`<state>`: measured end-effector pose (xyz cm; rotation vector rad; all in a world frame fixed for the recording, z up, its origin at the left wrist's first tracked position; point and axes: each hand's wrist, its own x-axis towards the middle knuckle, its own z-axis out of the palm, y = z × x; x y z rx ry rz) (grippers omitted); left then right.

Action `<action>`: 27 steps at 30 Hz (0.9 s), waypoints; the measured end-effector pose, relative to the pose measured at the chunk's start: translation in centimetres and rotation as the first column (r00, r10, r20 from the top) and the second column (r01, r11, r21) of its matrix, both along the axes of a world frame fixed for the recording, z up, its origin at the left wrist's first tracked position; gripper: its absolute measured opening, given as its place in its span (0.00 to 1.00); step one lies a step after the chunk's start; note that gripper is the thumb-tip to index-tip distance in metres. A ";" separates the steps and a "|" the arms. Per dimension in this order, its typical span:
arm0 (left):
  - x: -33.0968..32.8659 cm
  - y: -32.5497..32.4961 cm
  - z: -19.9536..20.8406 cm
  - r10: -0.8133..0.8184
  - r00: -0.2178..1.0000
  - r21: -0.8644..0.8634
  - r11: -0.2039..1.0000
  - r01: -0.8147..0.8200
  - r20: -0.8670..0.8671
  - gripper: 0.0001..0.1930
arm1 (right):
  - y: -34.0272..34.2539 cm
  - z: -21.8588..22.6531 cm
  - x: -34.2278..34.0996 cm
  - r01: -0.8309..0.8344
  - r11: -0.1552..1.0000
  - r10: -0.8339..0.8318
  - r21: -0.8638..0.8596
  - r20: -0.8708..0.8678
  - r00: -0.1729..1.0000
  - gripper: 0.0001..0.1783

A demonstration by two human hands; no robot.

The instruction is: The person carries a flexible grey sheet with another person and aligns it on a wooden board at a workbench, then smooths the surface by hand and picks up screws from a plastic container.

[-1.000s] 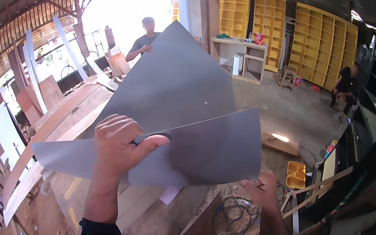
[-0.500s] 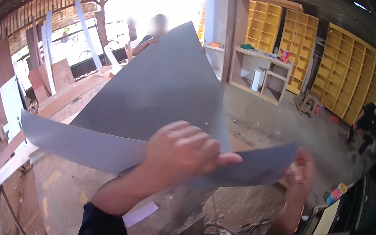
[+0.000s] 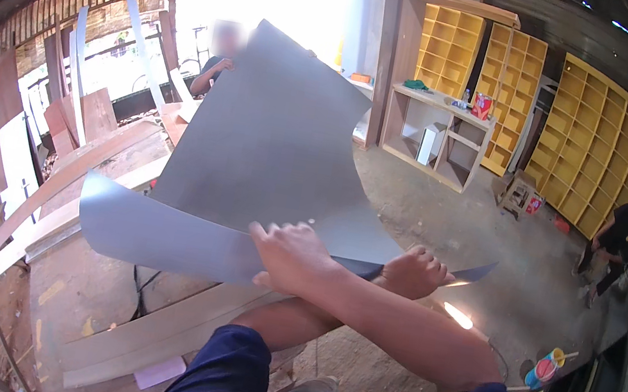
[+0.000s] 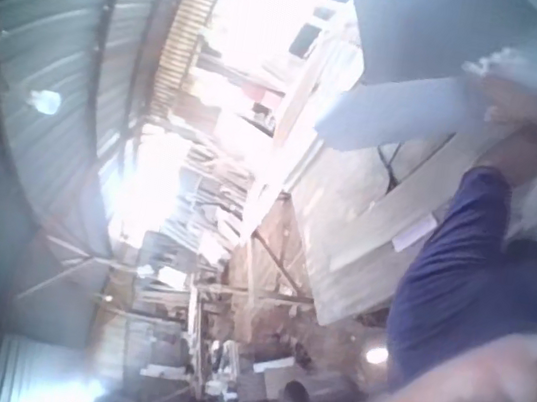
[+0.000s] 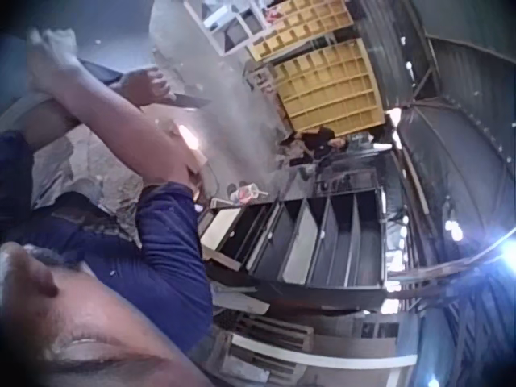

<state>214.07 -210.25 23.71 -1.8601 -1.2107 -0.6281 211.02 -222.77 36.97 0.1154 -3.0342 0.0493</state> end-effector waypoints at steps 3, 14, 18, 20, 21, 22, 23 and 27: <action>-0.4 6.5 -0.7 -0.001 0.997 0.019 1.000 -0.001 0.081 0.23 | 7.4 -3.4 -2.9 0.053 0.991 -0.049 -0.121 0.035 0.998 0.21; -8.9 30.1 0.2 0.161 0.962 -0.143 0.981 -0.131 0.223 0.19 | 30.6 -5.3 -9.0 -0.155 0.955 0.128 -0.252 -0.120 0.985 0.14; -12.0 37.0 0.1 0.303 0.949 -0.293 0.918 -0.267 0.085 0.14 | 37.9 -4.8 -11.9 -0.157 0.941 0.097 -0.300 -0.206 0.974 0.13; -13.6 39.9 -0.6 0.364 0.931 -0.387 0.862 -0.327 0.025 0.14 | 42.1 -5.4 -13.2 -0.167 0.937 0.090 -0.308 -0.251 0.964 0.12; -14.1 40.8 -1.5 0.357 0.934 -0.171 0.921 -0.351 0.007 0.16 | 44.4 -5.7 -13.8 -0.168 0.938 0.077 -0.303 -0.291 0.954 0.12; -14.6 41.3 -2.5 0.356 0.934 0.054 0.933 -0.355 -0.013 0.21 | 46.5 -5.9 -14.2 -0.177 0.935 0.084 -0.308 -0.293 0.952 0.12; -16.2 41.1 -4.7 0.168 0.984 -0.053 0.985 -0.165 0.052 0.24 | 48.1 -6.0 -14.9 -0.199 0.927 0.080 -0.318 -0.350 0.933 0.11; -20.8 34.2 -8.1 0.114 0.698 -0.445 0.838 0.314 0.707 0.19 | 58.4 -9.2 -16.1 -0.255 0.915 0.063 -0.312 -0.514 0.856 0.12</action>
